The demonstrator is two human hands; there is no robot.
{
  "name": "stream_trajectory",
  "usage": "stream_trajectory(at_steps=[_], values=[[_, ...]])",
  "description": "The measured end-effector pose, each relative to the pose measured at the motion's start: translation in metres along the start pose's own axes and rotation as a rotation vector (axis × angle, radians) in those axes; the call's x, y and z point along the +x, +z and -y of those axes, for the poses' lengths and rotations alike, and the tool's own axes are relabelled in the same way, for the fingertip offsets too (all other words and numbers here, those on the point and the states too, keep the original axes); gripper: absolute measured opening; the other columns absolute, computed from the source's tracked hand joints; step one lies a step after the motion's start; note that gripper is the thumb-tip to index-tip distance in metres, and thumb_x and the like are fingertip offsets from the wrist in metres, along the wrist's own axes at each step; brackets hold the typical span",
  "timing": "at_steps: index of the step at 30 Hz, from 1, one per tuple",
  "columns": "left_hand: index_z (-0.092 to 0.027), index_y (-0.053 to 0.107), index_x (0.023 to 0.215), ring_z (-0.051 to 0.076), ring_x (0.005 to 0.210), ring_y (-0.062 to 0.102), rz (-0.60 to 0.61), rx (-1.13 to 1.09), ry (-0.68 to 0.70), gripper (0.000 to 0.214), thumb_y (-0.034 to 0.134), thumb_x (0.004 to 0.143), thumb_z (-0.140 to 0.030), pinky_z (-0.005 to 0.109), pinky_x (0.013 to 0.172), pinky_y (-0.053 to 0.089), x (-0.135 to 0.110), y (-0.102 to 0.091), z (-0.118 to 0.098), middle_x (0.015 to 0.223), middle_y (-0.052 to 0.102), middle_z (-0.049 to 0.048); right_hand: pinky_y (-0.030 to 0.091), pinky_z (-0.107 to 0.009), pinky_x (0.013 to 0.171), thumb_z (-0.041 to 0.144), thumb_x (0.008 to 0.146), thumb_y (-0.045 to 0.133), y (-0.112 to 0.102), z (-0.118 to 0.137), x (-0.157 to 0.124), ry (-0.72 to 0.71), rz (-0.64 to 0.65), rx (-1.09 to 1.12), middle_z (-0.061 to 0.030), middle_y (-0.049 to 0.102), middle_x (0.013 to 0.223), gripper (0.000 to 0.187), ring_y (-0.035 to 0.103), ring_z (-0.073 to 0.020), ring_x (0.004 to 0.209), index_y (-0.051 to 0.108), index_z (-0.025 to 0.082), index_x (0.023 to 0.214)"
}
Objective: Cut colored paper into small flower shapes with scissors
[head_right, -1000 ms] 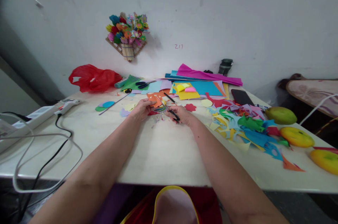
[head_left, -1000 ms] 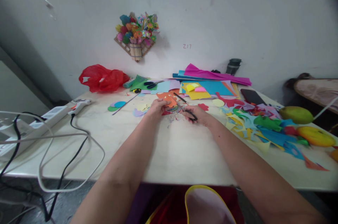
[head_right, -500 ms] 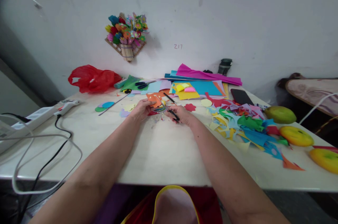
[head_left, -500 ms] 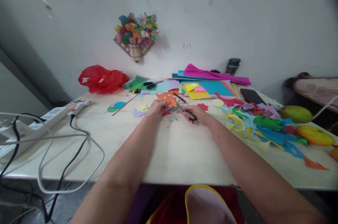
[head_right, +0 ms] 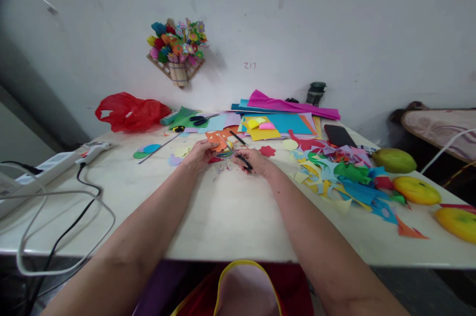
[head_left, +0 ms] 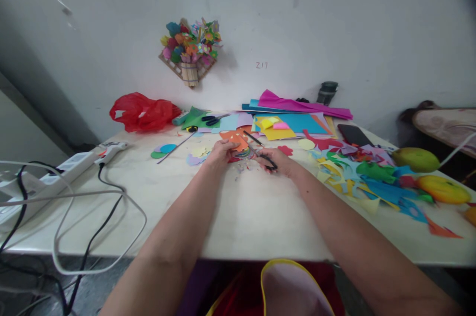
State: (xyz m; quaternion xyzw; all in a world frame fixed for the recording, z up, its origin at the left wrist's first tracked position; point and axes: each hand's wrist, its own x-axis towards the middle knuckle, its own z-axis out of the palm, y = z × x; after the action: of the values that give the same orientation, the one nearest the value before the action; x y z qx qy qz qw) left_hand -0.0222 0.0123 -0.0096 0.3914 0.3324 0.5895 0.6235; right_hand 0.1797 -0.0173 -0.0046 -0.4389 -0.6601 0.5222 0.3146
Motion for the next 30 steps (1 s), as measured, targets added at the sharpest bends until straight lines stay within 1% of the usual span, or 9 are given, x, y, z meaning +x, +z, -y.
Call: stream_trajectory(at_steps=[6, 13, 17, 24, 30], values=[[-0.009, 0.065, 0.067, 0.017, 0.068, 0.067, -0.003, -0.005, -0.008, 0.012, 0.071, 0.057, -0.006, 0.029, 0.07, 0.059, 0.001, 0.001, 0.002, 0.072, 0.069, 0.0085, 0.023, -0.017, 0.032, 0.044, 0.074, 0.069, -0.002, -0.008, 0.004, -0.032, 0.002, -0.014, 0.0051, 0.054, 0.05, 0.028, 0.043, -0.0054, 0.035, 0.06, 0.018, 0.079], [-0.009, 0.063, 0.065, 0.016, 0.067, 0.066, -0.004, -0.022, 0.004, 0.011, 0.072, 0.059, -0.007, 0.031, 0.073, 0.059, -0.002, 0.003, 0.001, 0.07, 0.068, 0.007, 0.026, -0.019, 0.033, 0.041, 0.072, 0.072, 0.001, 0.002, 0.0, -0.035, -0.011, 0.02, 0.0059, 0.051, 0.047, 0.027, 0.042, -0.0065, 0.036, 0.06, 0.018, 0.078], [-0.008, 0.064, 0.068, 0.015, 0.066, 0.067, -0.02, -0.032, -0.002, 0.011, 0.071, 0.059, -0.006, 0.031, 0.075, 0.059, -0.003, 0.005, 0.0, 0.072, 0.068, 0.0083, 0.027, -0.019, 0.034, 0.041, 0.072, 0.071, 0.001, 0.002, 0.0, -0.034, -0.023, 0.019, 0.006, 0.051, 0.047, 0.027, 0.042, -0.0065, 0.036, 0.06, 0.017, 0.079], [-0.009, 0.063, 0.069, 0.015, 0.064, 0.067, -0.023, -0.053, -0.014, 0.012, 0.07, 0.06, -0.005, 0.027, 0.069, 0.058, -0.005, 0.007, -0.001, 0.072, 0.069, 0.008, 0.027, -0.019, 0.034, 0.043, 0.073, 0.071, 0.0, -0.005, 0.002, -0.068, -0.03, 0.005, 0.0052, 0.053, 0.049, 0.028, 0.043, -0.0065, 0.036, 0.061, 0.018, 0.08], [-0.011, 0.062, 0.07, 0.015, 0.065, 0.067, -0.034, -0.042, -0.011, 0.014, 0.07, 0.06, -0.004, 0.032, 0.075, 0.059, -0.005, 0.01, -0.001, 0.072, 0.069, 0.0052, 0.029, -0.018, 0.034, 0.048, 0.074, 0.071, -0.003, -0.013, 0.007, -0.096, -0.029, -0.018, 0.0046, 0.055, 0.052, 0.032, 0.045, -0.0064, 0.037, 0.061, 0.018, 0.083]])
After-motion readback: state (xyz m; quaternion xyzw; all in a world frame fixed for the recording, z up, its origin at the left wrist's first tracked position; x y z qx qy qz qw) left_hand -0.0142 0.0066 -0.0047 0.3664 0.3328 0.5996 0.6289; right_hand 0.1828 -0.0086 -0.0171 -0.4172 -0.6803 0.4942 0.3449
